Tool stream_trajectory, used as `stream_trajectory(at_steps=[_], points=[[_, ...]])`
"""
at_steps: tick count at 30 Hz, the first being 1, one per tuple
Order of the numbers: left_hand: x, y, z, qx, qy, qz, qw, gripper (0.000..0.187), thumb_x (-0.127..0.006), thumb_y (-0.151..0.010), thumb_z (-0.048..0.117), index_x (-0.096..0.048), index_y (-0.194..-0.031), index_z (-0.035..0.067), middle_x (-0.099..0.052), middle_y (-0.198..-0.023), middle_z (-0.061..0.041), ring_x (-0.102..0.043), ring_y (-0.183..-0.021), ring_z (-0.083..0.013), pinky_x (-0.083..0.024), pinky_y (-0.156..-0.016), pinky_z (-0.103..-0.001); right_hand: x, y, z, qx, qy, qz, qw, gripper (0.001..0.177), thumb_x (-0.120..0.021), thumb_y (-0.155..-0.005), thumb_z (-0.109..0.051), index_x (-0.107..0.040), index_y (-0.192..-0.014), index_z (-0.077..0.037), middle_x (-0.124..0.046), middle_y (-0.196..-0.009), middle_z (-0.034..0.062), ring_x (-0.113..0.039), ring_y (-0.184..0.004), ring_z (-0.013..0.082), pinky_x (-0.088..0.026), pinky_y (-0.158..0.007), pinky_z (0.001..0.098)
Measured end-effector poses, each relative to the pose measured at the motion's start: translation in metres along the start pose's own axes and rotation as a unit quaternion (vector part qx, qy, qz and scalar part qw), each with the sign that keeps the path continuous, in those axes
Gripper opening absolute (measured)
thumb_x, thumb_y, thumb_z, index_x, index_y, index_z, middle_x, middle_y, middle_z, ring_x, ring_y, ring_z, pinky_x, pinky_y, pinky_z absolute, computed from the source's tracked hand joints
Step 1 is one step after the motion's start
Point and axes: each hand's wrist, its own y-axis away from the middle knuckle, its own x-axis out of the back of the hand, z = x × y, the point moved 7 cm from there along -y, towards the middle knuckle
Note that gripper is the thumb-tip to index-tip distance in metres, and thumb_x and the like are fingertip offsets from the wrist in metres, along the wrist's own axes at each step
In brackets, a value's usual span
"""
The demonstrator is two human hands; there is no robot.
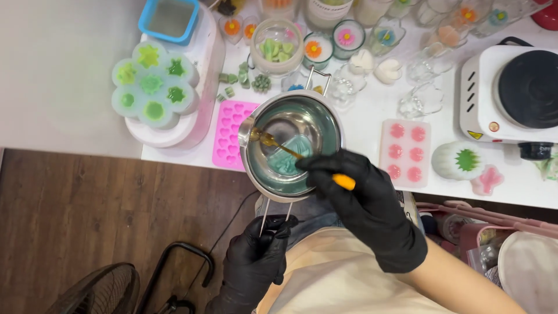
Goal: The recorder is pouring melted blue wax into heart-shaped silicone molds using a small melting pot.
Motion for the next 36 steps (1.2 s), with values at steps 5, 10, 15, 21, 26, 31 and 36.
stream_trajectory(at_steps=[5, 10, 15, 21, 26, 31, 36], points=[[0.019, 0.008, 0.023, -0.131, -0.150, 0.059, 0.978, 0.025, -0.073, -0.091, 0.009, -0.076, -0.115, 0.015, -0.070, -0.061, -0.001, -0.064, -0.046, -0.0092, -0.049, -0.044, -0.028, 0.010, -0.011, -0.001, -0.021, -0.025, -0.027, 0.999, 0.025, -0.052, -0.109, -0.005, -0.066, -0.129, -0.001, -0.071, -0.120, 0.0074, -0.065, -0.099, 0.0138, -0.055, -0.087, 0.0286], [0.031, 0.019, 0.042, -0.297, -0.292, 0.150, 0.897, 0.031, -0.076, -0.085, 0.012, -0.072, -0.116, 0.017, -0.074, -0.070, -0.004, -0.073, -0.057, -0.0203, -0.053, -0.050, -0.033, 0.027, 0.001, 0.013, -0.034, -0.027, 0.007, 0.999, 0.025, -0.054, -0.109, -0.010, -0.065, -0.128, 0.001, -0.071, -0.127, 0.0120, -0.070, -0.108, 0.0184, -0.055, -0.093, 0.0322], [0.033, 0.015, 0.038, -0.273, -0.343, 0.160, 0.885, 0.028, -0.078, -0.085, 0.017, -0.073, -0.112, 0.017, -0.074, -0.069, -0.006, -0.070, -0.054, -0.0268, -0.052, -0.049, -0.038, 0.043, 0.019, 0.027, -0.033, -0.013, 0.079, 0.996, 0.028, -0.054, -0.113, -0.018, -0.067, -0.128, 0.002, -0.073, -0.126, 0.0141, -0.073, -0.109, 0.0230, -0.055, -0.096, 0.0348], [0.030, 0.013, 0.033, -0.286, -0.386, 0.160, 0.863, 0.027, -0.080, -0.084, 0.020, -0.072, -0.110, 0.017, -0.069, -0.064, -0.008, -0.066, -0.049, -0.0292, -0.048, -0.045, -0.041, 0.046, 0.029, 0.031, -0.033, -0.013, 0.085, 0.996, 0.031, -0.054, -0.114, -0.022, -0.066, -0.130, 0.002, -0.072, -0.128, 0.0151, -0.073, -0.114, 0.0259, -0.055, -0.098, 0.0361], [0.022, 0.017, 0.046, -0.310, -0.440, 0.160, 0.827, 0.027, -0.079, -0.086, 0.022, -0.070, -0.111, 0.018, -0.061, -0.054, -0.008, -0.061, -0.045, -0.0312, -0.044, -0.042, -0.044, 0.046, 0.031, 0.034, -0.023, -0.028, 0.069, 0.997, 0.029, -0.055, -0.114, -0.020, -0.065, -0.130, 0.002, -0.071, -0.129, 0.0160, -0.072, -0.118, 0.0282, -0.056, -0.102, 0.0387], [0.019, 0.018, 0.051, -0.309, -0.444, 0.135, 0.830, 0.032, -0.077, -0.087, 0.020, -0.068, -0.117, 0.016, -0.059, -0.054, -0.007, -0.060, -0.044, -0.0302, -0.045, -0.041, -0.043, 0.048, 0.034, 0.038, -0.018, -0.036, 0.079, 0.996, 0.028, -0.055, -0.113, -0.020, -0.064, -0.129, 0.001, -0.071, -0.130, 0.0160, -0.073, -0.118, 0.0284, -0.057, -0.102, 0.0392], [0.016, 0.018, 0.055, -0.316, -0.434, 0.141, 0.832, 0.033, -0.078, -0.086, 0.018, -0.069, -0.118, 0.015, -0.056, -0.051, -0.008, -0.058, -0.041, -0.0278, -0.043, -0.040, -0.040, 0.048, 0.033, 0.037, -0.031, -0.020, 0.075, 0.997, 0.031, -0.055, -0.113, -0.023, -0.065, -0.130, 0.001, -0.072, -0.129, 0.0161, -0.072, -0.117, 0.0267, -0.055, -0.098, 0.0355]])
